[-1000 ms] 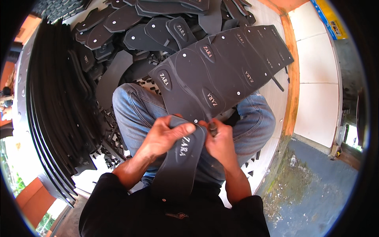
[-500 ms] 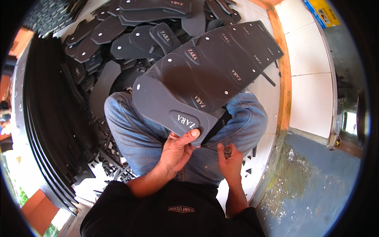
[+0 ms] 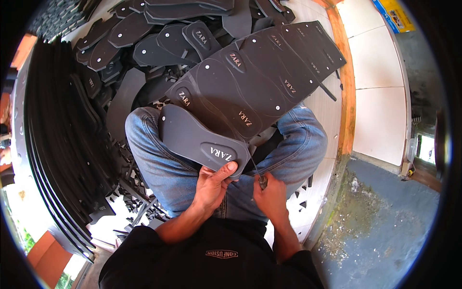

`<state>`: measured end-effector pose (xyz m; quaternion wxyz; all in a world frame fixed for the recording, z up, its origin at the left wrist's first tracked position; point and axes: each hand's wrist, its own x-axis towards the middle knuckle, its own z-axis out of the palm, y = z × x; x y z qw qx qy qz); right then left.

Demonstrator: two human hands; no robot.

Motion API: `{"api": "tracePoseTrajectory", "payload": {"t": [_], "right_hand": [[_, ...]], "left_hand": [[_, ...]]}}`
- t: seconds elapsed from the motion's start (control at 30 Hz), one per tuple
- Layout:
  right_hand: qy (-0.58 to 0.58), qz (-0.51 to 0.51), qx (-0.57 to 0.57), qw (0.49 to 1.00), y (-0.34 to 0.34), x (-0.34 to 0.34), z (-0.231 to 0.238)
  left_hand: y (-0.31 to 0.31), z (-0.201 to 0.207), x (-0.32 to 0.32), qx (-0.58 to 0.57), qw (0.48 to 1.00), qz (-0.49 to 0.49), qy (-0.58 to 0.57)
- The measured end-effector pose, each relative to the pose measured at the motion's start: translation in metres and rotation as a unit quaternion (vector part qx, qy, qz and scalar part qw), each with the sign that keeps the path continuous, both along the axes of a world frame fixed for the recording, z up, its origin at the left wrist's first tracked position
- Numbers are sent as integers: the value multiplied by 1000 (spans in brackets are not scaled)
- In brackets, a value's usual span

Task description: The person cuts individual shoe soles from a larger sheet of black material using a knife, working through a stack of such sheets.

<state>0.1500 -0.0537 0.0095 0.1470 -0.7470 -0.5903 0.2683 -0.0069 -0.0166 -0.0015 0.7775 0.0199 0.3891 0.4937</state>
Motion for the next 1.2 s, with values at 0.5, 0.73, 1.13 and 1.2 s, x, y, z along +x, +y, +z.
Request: {"api": "tracePoseTrajectory", "payload": {"t": [0.5, 0.73, 1.13, 1.2], "right_hand": [[173, -118, -6, 978, 35, 14, -16], [226, -190, 66, 953, 2, 17, -16], [295, -93, -62, 949, -10, 26, -7], [274, -73, -93, 954, -15, 26, -3]], "left_hand": [[119, 64, -51, 288, 913, -148, 248], [114, -36, -65, 51, 942, 146, 297], [27, -45, -9, -125, 990, 26, 59], [32, -27, 1, -72, 994, 30, 75]]}}
